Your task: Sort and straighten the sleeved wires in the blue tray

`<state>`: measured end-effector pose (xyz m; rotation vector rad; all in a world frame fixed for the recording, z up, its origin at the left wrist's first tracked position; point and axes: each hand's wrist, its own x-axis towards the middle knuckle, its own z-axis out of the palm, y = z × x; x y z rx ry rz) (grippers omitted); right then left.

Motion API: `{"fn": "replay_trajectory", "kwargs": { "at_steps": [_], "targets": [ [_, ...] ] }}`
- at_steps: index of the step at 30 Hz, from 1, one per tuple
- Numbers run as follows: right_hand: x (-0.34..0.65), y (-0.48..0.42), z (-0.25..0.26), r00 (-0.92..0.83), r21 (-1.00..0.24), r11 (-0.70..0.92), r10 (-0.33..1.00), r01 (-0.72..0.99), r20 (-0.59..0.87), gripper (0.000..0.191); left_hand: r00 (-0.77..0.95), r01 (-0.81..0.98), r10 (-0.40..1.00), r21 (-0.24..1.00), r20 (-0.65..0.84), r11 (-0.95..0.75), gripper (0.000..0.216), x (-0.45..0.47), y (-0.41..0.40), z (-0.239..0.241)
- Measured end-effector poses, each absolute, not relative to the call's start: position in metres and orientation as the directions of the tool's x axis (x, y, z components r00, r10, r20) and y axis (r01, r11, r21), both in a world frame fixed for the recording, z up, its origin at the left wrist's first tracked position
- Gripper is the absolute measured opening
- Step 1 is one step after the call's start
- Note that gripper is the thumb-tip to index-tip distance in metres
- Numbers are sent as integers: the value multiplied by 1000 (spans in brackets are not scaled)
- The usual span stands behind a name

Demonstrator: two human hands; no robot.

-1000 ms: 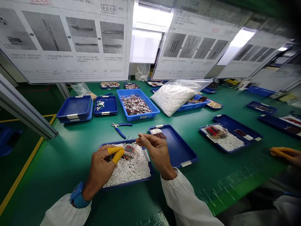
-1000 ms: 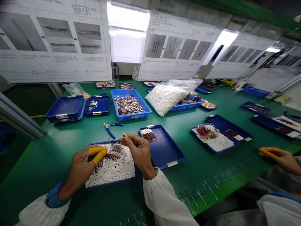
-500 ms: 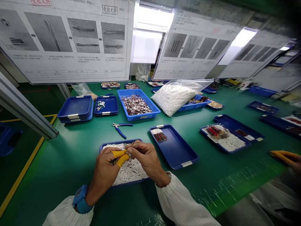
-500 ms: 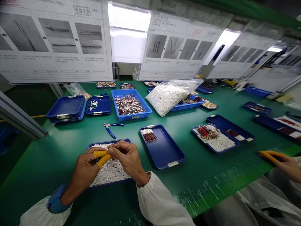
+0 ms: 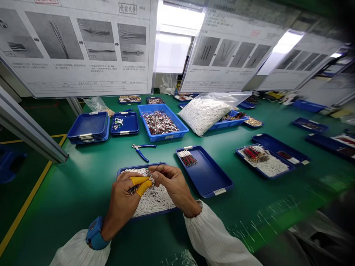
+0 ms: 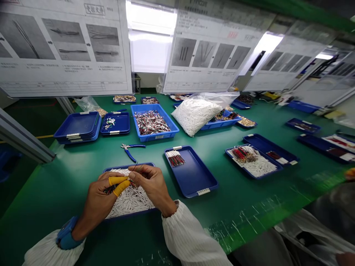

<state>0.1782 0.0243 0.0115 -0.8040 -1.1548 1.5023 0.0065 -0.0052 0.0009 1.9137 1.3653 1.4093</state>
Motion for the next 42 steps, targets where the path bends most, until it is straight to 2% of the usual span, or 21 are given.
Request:
{"fn": "replay_trajectory", "kwargs": {
  "at_steps": [3, 6, 9, 13, 16, 18, 19, 21, 23, 25, 27, 29, 31, 34, 36, 39, 42],
  "targets": [
    [178, 23, 14, -193, -961, 42, 976, -273, 97, 20, -15, 456, 870, 777, 493, -433, 8, 7, -4, 3],
    [175, 22, 13, -150, -970, 93, 980, -226, 129, 31, -23, 448, 863, 777, 504, -442, 8, 7, -4, 3],
    [172, 21, 12, -135, -969, 112, 980, -221, 144, 30, -19, 479, 857, 757, 515, -444, 9, 7, -4, 3],
    [169, 19, 11, -135, -962, 119, 979, -246, 156, 28, -7, 604, 822, 658, 569, -450, 15, 6, -5, 4],
    [168, 19, 9, -157, -967, 118, 975, -227, 156, 22, 34, 666, 773, 562, 634, -490, 9, 3, -6, 4],
    [170, 19, 8, -122, -972, 176, 973, -156, 196, 18, 69, 694, 748, 507, 660, -511, 9, 1, -5, 4],
    [171, 19, 7, -73, -964, 251, 963, -85, 258, 23, 91, 707, 741, 481, 665, -519, 11, -1, -5, 4],
    [177, 19, 8, 21, -880, 460, 885, 122, 466, 36, 139, 734, 730, 425, 669, -530, 13, -4, -4, 3],
    [184, 20, 11, 0, -700, 638, 739, 321, 673, 42, 184, 754, 718, 373, 671, -541, 17, -6, -4, 3],
    [189, 21, 14, -111, -526, 721, 630, 451, 768, 38, 217, 762, 710, 339, 670, -552, 22, -6, -5, 4],
    [192, 21, 16, -222, -401, 734, 590, 548, 776, 29, 244, 761, 702, 316, 669, -566, 24, -7, -6, 6],
    [193, 21, 18, -299, -324, 710, 601, 626, 741, 21, 277, 767, 699, 287, 659, -574, 24, -7, -6, 7],
    [193, 21, 19, -343, -290, 681, 634, 672, 693, 20, 311, 779, 705, 254, 637, -573, 22, -9, -5, 6],
    [198, 25, 19, -349, -315, 655, 678, 687, 647, 21, 296, 814, 743, 247, 601, -525, 16, -13, 1, 2],
    [210, 33, 17, -268, -373, 604, 713, 704, 648, 19, 234, 847, 771, 266, 592, -460, 16, -17, 6, -2],
    [242, 51, 14, 8, -471, 349, 797, 810, 604, 19, 162, 874, 789, 285, 593, -394, 25, -22, 12, -5],
    [273, 68, 9, 256, -424, -41, 849, 905, 463, 24, 150, 877, 790, 289, 594, -384, 29, -26, 14, -4]
  ]
}}
